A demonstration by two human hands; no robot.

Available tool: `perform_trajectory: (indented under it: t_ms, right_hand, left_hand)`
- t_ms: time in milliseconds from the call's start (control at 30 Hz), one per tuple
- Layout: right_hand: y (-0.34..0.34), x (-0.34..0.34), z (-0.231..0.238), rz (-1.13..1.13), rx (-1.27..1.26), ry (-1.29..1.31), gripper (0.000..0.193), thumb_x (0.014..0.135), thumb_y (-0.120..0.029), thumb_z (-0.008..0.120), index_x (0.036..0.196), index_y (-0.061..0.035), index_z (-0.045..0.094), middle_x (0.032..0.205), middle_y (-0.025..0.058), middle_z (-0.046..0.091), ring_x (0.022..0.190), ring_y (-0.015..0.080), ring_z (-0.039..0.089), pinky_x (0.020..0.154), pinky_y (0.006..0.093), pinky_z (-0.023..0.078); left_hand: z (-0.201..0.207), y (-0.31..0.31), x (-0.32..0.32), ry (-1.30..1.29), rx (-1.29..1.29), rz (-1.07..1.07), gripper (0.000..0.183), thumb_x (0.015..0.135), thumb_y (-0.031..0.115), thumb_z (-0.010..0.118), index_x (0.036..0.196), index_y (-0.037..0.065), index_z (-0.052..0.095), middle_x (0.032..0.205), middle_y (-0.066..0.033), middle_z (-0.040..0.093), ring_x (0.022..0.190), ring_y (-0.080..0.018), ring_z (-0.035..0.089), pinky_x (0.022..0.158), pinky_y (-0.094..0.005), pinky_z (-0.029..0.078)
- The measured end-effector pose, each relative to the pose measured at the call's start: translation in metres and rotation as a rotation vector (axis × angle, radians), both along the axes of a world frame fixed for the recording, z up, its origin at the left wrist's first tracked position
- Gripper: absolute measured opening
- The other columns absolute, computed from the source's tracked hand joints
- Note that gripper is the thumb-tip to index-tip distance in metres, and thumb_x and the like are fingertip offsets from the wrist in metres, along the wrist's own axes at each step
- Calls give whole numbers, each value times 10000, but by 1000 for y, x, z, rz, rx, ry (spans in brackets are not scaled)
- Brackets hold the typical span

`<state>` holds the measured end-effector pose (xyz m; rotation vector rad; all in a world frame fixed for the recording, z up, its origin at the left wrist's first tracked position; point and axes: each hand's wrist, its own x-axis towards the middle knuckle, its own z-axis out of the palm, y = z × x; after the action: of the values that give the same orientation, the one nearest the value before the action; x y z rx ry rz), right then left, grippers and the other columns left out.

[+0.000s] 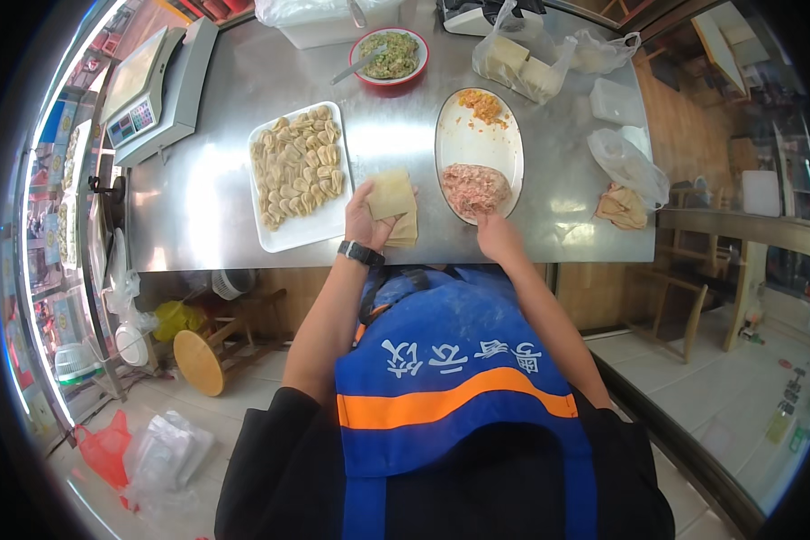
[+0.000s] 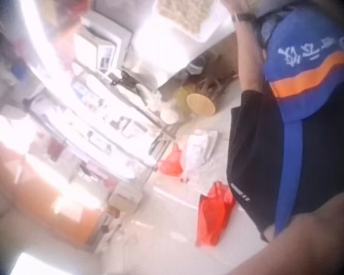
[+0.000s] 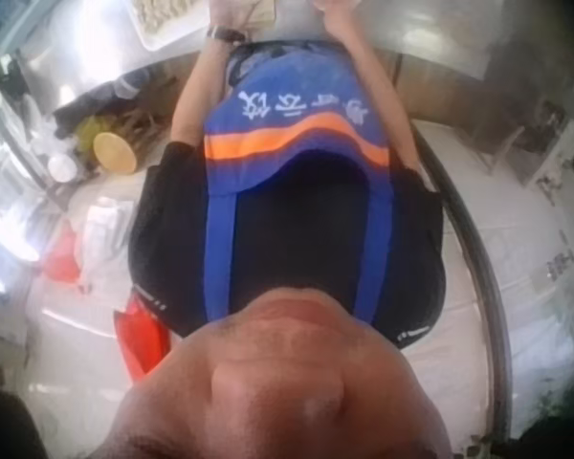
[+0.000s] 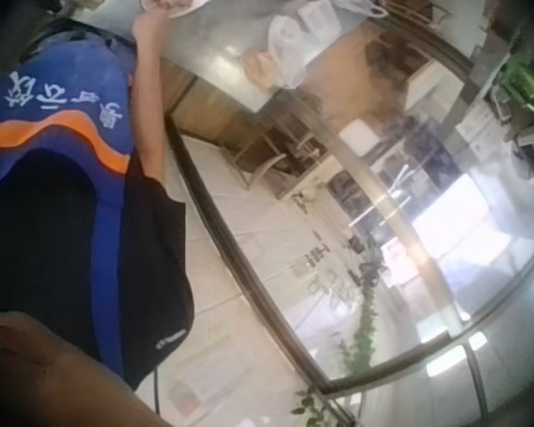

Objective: The person scoops meat filling onto square dough wrappers, folds them into dumplings, and places them on a tray. The process is continuous and repetitive, with the person working at a stainless steel counter in a commercial kitchen setting.

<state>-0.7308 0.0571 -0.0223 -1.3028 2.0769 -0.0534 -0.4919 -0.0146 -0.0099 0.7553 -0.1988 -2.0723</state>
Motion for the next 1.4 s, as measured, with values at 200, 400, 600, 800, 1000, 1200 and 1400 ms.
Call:
perform_trajectory:
  t_ms: [200, 400, 600, 800, 1000, 1200, 1400]
  right_hand:
    - [-5, 12, 26, 99, -23, 33, 321, 897, -212, 403, 945, -26, 661, 952, 219, 650, 912, 398, 623, 773, 492, 494]
    - [-17, 5, 30, 189, 84, 21, 359, 920, -245, 395, 957, 7, 647, 996, 246, 637, 932, 405, 619, 801, 494, 486]
    - [-13, 6, -8, 246, -137, -44, 364, 952, -244, 365, 991, 10, 623, 1014, 259, 633, 912, 401, 624, 792, 477, 487]
    - [5, -2, -72, -33, -338, -379, 400, 959, -261, 371, 844, 24, 626, 850, 237, 643, 756, 384, 610, 734, 453, 476]
    - [18, 11, -40, -64, -297, -267, 453, 961, -301, 372, 768, 16, 631, 758, 237, 627, 742, 397, 611, 712, 473, 467]
    - [22, 25, -11, -15, -245, -162, 442, 956, -351, 404, 781, -19, 638, 786, 243, 628, 777, 430, 605, 684, 509, 463]
    - [28, 29, -5, 52, -230, -148, 434, 947, -371, 440, 780, -21, 636, 753, 229, 628, 722, 408, 611, 657, 489, 467]
  left_hand:
    - [-48, -11, -32, -582, -38, -148, 379, 919, 278, 587, 1074, -68, 574, 958, -123, 650, 787, -199, 644, 648, -320, 525]
    - [-89, 18, -89, -954, 87, -166, 428, 880, 285, 609, 1025, -118, 603, 906, -181, 652, 757, -224, 611, 663, -369, 487]
    - [-103, 9, -105, -993, 105, -100, 469, 887, 330, 596, 982, -129, 604, 823, -177, 642, 695, -225, 603, 619, -376, 469]
    - [-86, 4, -105, -955, 223, -200, 587, 915, 429, 538, 992, -151, 586, 808, -163, 627, 674, -214, 585, 587, -362, 452]
    - [-73, 5, -100, -761, 286, -180, 528, 958, 403, 480, 1106, -101, 531, 981, -151, 611, 826, -237, 613, 679, -371, 484]
    - [-88, 12, -90, -532, 317, -95, 453, 997, 352, 416, 1131, -65, 530, 1044, -143, 616, 891, -238, 625, 751, -373, 508]
    - [-63, 17, -83, -433, 327, -88, 437, 1019, 326, 348, 1148, -53, 523, 1069, -138, 621, 914, -238, 628, 785, -390, 522]
